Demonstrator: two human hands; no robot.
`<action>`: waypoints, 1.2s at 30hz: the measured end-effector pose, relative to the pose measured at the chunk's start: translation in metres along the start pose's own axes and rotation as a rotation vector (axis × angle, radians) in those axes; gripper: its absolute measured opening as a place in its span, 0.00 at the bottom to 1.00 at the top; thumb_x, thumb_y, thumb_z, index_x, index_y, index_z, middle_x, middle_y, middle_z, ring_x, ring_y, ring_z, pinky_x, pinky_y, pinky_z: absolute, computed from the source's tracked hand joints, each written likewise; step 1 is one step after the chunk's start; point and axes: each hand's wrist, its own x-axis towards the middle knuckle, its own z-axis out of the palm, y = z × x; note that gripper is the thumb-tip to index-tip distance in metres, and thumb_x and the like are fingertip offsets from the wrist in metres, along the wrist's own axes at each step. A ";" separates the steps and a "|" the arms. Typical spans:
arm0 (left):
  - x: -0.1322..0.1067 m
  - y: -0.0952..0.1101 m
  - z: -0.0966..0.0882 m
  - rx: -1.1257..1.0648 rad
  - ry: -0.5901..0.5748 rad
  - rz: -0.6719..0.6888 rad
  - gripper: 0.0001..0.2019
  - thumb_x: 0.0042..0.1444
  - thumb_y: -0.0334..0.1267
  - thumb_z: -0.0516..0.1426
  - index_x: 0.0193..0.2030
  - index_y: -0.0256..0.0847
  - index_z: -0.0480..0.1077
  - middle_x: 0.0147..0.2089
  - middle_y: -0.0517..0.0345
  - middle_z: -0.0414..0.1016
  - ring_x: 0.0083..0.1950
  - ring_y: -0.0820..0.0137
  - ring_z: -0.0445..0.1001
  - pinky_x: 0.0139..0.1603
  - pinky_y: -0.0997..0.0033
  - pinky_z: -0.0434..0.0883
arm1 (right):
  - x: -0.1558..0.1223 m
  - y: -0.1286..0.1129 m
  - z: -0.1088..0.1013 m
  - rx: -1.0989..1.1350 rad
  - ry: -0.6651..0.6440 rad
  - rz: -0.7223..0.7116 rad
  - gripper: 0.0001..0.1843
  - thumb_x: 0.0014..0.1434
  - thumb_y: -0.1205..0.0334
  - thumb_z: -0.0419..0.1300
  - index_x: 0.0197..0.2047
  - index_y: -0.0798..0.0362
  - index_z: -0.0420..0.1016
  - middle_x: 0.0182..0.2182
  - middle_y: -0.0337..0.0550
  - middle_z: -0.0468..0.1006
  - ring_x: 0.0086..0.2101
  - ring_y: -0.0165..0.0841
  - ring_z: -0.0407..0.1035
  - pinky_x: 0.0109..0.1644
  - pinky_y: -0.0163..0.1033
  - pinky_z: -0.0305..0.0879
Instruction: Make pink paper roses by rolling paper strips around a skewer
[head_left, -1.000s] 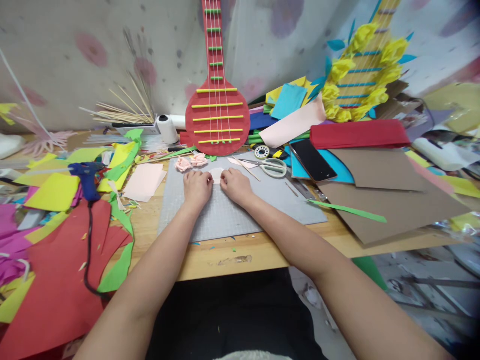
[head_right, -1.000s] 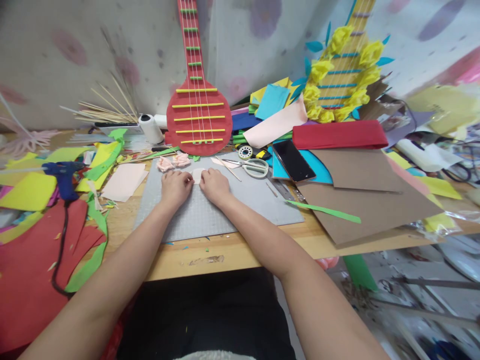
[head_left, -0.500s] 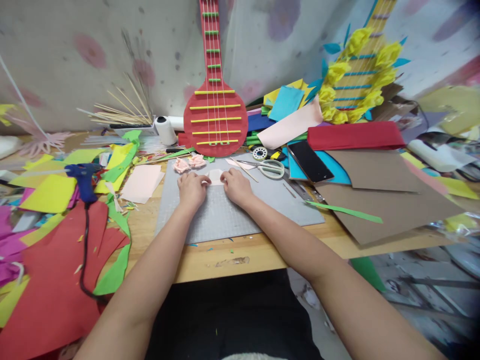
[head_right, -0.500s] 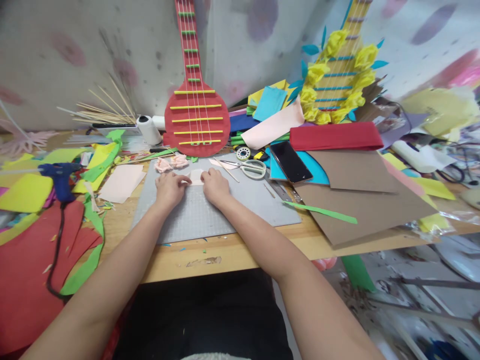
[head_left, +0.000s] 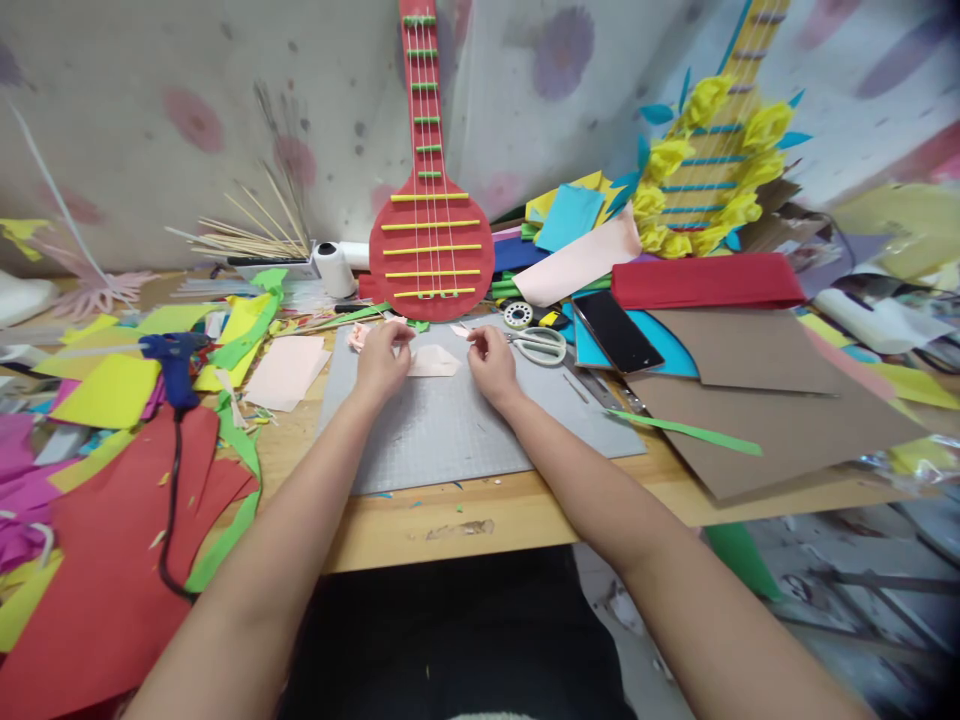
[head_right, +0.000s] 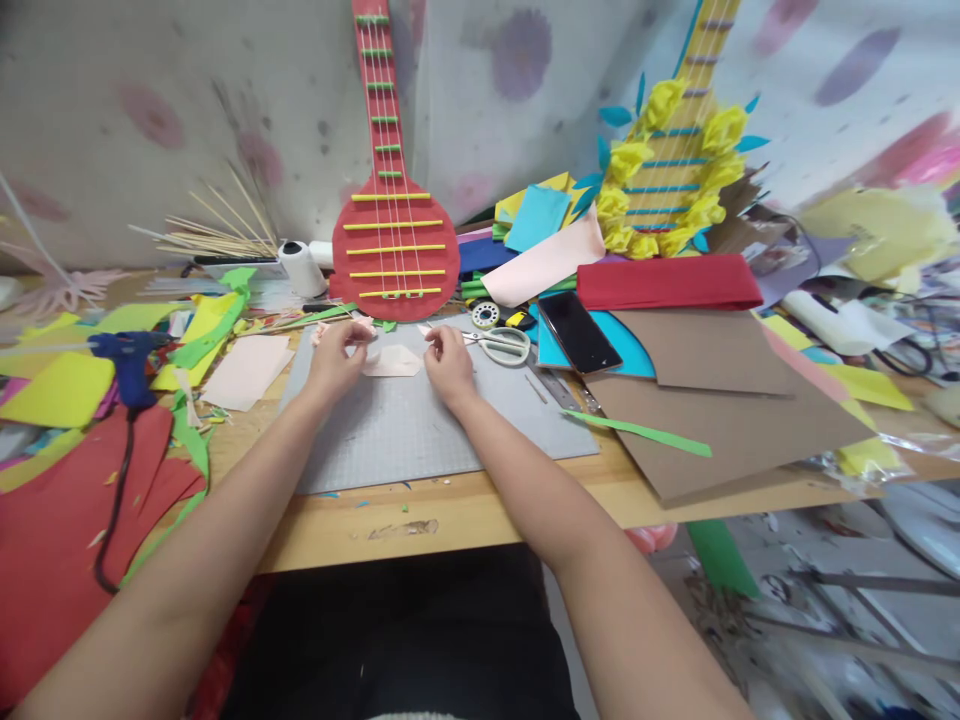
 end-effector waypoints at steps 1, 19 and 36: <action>0.008 0.002 0.002 0.023 -0.069 0.021 0.10 0.48 0.29 0.49 0.36 0.39 0.68 0.39 0.53 0.72 0.43 0.68 0.69 0.47 0.67 0.66 | 0.002 0.003 -0.001 0.031 0.027 0.024 0.11 0.50 0.71 0.45 0.37 0.54 0.64 0.35 0.45 0.66 0.34 0.31 0.62 0.40 0.35 0.60; 0.059 0.039 0.010 0.527 -1.039 0.065 0.23 0.42 0.40 0.55 0.49 0.44 0.65 0.46 0.52 0.72 0.40 0.65 0.71 0.39 0.70 0.66 | 0.008 0.014 -0.002 0.276 0.202 0.049 0.06 0.47 0.70 0.49 0.32 0.52 0.60 0.29 0.39 0.64 0.28 0.28 0.59 0.34 0.34 0.59; 0.007 0.015 0.024 -0.683 -0.040 -0.671 0.05 0.44 0.27 0.53 0.30 0.38 0.63 0.27 0.62 0.64 0.23 0.79 0.63 0.21 0.81 0.64 | -0.005 -0.014 -0.010 0.049 0.066 -0.081 0.08 0.52 0.67 0.49 0.37 0.52 0.63 0.32 0.40 0.68 0.27 0.28 0.60 0.35 0.35 0.59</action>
